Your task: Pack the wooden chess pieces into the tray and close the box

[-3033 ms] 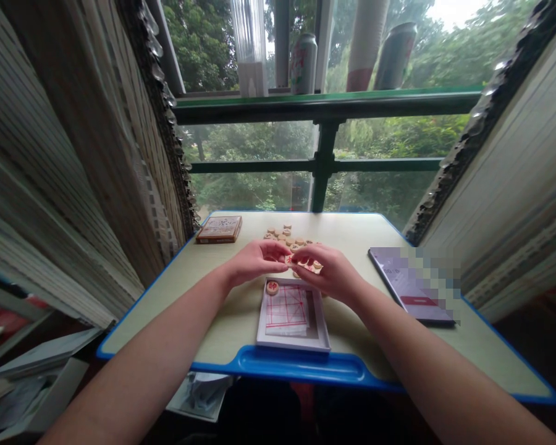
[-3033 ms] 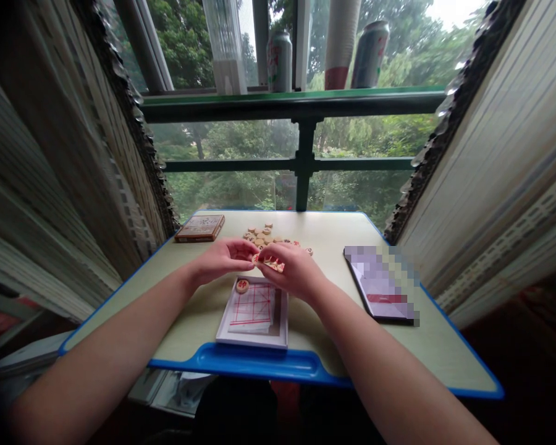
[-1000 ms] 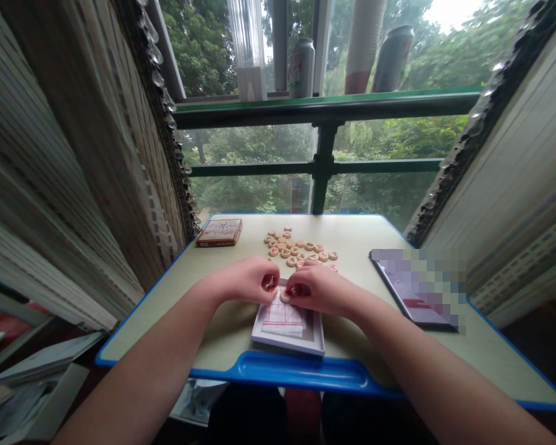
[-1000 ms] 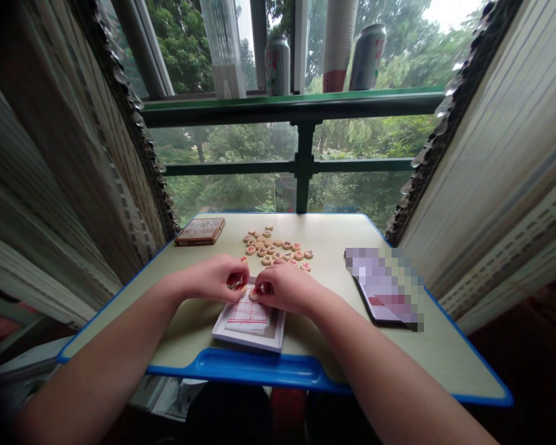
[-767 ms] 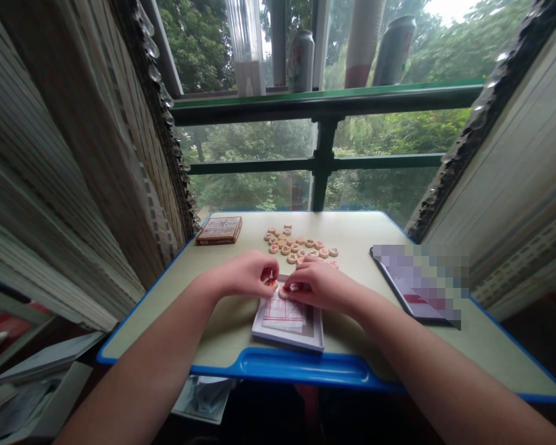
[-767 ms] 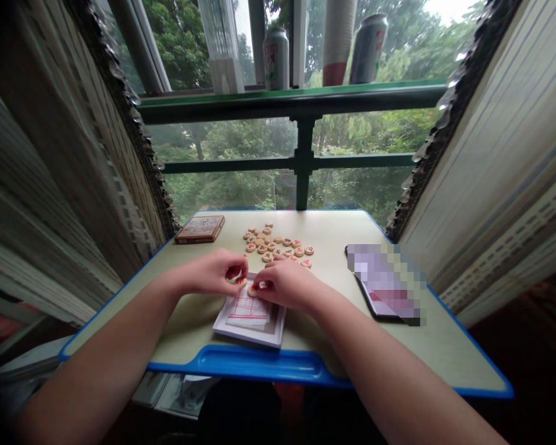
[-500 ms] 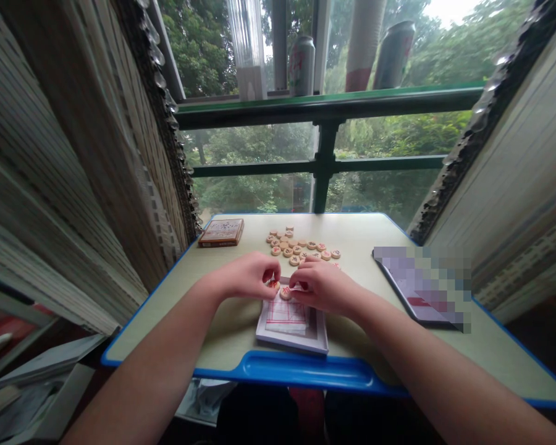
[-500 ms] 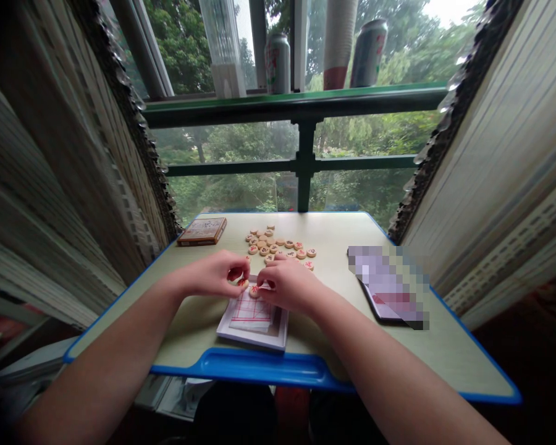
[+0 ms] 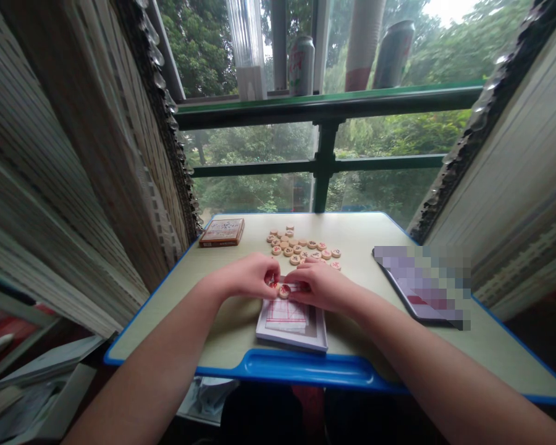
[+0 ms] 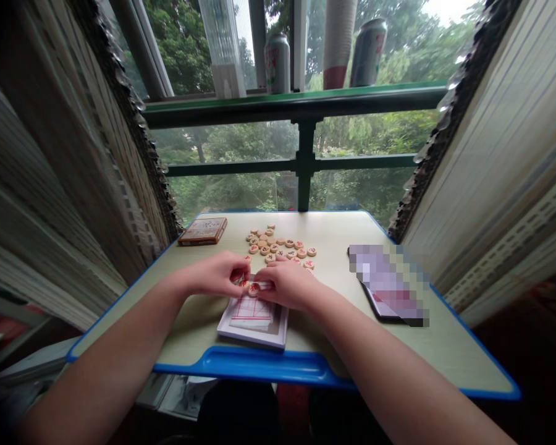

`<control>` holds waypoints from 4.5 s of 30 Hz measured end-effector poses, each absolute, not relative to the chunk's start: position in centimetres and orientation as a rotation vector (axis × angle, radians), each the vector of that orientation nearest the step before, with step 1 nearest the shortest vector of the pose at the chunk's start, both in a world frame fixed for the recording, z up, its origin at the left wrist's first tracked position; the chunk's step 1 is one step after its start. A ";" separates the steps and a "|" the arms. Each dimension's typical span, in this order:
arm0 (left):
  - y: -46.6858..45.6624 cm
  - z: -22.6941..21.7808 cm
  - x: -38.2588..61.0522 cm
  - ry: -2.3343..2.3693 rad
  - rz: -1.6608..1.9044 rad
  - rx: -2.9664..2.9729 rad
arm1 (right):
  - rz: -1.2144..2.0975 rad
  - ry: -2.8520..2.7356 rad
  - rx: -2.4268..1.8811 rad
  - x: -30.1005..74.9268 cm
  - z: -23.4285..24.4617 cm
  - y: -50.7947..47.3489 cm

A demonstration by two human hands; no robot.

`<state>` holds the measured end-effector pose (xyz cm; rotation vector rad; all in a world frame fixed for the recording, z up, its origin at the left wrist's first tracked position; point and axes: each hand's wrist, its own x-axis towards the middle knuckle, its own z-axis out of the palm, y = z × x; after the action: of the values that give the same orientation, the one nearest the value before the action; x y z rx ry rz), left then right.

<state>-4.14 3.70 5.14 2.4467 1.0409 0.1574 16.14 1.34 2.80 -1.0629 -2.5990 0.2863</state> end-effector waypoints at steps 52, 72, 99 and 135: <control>5.5 4.8 -4.0 1.012 0.654 1.691 | 0.072 -2.582 -1.038 14.5 2.5 0.4; 5.7 4.3 -4.0 1.133 0.672 1.819 | 0.107 -2.594 -1.055 14.3 2.4 0.5; 4.2 5.0 -4.0 1.046 0.204 2.278 | -0.096 -2.415 -1.585 15.9 3.2 1.5; 4.4 5.1 -4.5 1.145 0.214 2.361 | -0.022 -2.486 -1.535 16.7 3.1 2.1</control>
<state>-4.48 4.41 5.06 2.3608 1.1451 0.2143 16.72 2.15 3.13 -1.5347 -2.4857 -0.0221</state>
